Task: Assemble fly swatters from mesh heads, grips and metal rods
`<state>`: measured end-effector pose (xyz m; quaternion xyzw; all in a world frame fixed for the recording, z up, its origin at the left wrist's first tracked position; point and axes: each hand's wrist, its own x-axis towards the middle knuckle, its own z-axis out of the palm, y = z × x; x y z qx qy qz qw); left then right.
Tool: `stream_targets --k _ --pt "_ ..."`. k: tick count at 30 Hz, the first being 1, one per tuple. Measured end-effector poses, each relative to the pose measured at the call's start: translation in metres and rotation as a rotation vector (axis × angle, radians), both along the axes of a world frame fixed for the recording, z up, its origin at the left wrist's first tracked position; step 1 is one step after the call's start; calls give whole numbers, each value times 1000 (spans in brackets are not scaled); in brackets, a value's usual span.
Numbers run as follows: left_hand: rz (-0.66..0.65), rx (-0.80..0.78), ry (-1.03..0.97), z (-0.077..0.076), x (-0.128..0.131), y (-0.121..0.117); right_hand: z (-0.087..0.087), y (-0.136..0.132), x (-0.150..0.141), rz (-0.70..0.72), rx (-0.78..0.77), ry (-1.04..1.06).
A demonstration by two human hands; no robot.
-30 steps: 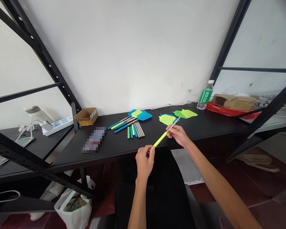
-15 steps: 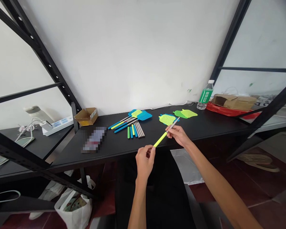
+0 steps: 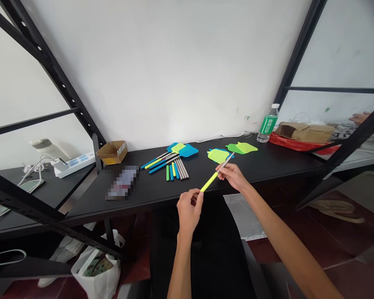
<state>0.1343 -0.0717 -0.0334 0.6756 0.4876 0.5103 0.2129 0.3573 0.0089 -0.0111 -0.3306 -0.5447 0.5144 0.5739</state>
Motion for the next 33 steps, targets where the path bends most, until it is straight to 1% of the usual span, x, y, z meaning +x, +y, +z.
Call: stream_targets --k 26,33 --pt "2 -2 28 2 1 -1 2 -1 -2 -38 -9 -50" --pt "4 -38 10 6 0 -3 0 -1 2 -14 -17 1"
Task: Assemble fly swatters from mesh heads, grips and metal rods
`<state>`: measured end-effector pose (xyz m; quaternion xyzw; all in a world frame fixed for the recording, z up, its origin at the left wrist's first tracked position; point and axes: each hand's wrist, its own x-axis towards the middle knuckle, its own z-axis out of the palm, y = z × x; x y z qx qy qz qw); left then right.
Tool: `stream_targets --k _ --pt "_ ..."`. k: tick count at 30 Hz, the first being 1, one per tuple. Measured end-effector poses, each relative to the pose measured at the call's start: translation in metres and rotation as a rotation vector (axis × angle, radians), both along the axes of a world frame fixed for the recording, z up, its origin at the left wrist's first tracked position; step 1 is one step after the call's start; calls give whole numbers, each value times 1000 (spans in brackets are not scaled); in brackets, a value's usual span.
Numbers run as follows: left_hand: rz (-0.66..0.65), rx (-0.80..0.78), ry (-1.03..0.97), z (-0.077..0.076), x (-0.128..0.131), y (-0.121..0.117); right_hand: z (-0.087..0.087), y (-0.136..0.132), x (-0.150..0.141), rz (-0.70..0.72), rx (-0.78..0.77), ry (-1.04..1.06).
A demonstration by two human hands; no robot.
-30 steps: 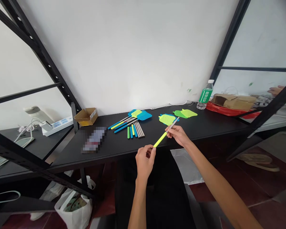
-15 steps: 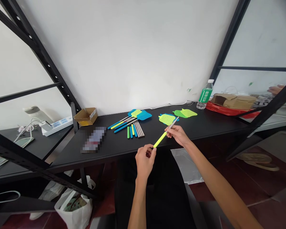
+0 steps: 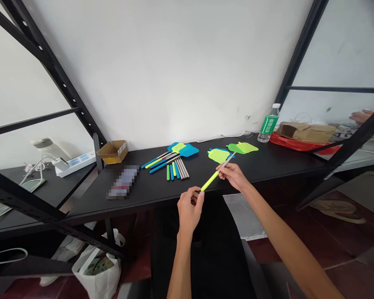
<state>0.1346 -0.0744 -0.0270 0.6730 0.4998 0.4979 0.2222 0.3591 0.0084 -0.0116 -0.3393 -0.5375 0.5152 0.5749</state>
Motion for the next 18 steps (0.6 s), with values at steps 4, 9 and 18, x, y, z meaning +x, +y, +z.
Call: stream_targets --k 4,9,18 --pt "-3 -12 2 2 -1 0 1 0 1 1 -1 37" --pt "-16 -21 18 4 -1 -1 1 -1 1 8 -10 36" --pt "-13 -16 56 4 -2 -1 -1 0 1 11 4 19"
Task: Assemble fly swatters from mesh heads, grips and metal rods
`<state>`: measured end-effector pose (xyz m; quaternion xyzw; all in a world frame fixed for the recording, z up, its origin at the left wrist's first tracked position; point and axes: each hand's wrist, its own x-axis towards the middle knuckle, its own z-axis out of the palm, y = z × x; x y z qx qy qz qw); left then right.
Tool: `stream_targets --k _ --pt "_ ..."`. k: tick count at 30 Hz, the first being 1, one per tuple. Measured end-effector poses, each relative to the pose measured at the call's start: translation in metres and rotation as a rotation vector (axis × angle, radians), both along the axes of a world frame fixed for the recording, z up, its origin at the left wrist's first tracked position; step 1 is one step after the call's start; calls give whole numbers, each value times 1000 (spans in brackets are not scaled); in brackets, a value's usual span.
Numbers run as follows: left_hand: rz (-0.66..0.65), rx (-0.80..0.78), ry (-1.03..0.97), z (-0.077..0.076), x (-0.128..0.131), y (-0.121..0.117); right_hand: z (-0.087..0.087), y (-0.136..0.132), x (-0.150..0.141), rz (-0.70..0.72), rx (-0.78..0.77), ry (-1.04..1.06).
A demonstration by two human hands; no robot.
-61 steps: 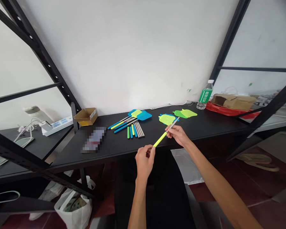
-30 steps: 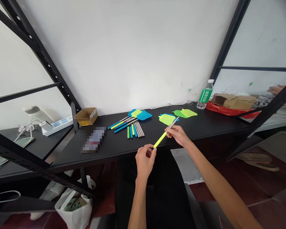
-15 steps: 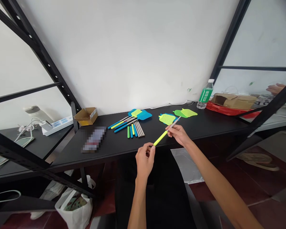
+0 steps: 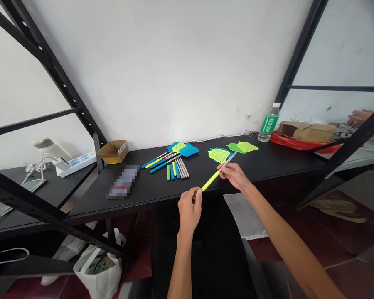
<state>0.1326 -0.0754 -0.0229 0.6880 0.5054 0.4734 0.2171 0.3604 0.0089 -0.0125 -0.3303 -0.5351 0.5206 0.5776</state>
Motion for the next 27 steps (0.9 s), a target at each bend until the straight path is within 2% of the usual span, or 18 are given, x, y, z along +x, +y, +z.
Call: stream_targets --k 27 --pt "20 27 13 -6 0 3 0 0 -1 -2 18 -49"
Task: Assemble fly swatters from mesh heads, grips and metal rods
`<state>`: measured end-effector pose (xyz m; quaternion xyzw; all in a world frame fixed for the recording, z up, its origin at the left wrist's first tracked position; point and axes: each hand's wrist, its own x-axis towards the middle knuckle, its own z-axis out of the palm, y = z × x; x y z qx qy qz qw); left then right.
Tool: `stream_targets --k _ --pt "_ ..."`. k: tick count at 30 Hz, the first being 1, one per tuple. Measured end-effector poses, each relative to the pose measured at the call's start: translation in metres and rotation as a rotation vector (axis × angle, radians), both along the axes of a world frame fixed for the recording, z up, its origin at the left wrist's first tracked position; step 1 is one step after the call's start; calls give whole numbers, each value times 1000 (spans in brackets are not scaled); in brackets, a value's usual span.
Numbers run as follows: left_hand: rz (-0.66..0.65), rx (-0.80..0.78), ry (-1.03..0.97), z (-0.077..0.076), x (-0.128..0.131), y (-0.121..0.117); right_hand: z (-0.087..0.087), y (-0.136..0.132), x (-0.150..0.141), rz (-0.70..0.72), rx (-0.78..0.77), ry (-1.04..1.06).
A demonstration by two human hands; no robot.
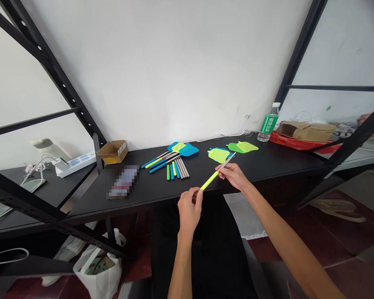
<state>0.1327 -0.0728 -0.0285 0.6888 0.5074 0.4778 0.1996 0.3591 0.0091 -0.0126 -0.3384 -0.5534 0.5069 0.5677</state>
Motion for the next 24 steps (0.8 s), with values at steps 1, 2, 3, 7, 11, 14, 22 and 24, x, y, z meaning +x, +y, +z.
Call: stream_targets --k 1,2,3,7,11,14,22,24 --pt "3 -1 0 0 0 0 0 0 0 0 -1 0" --pt "5 -2 0 0 0 0 1 0 -1 0 -3 1" --pt "5 -3 0 -1 0 0 1 -1 -1 0 -5 2" --pt "-5 -14 -6 -1 0 1 4 -2 -2 0 -12 9" --pt "-3 -13 -9 0 0 1 4 -1 -3 -4 -7 5" --pt "-6 -19 -7 0 -1 1 2 -1 -3 -11 -2 -1" --pt "-7 -25 -5 -1 -1 1 0 1 -3 -4 5 5" --pt "-8 -24 -6 -1 -2 1 0 1 -3 -3 4 4"
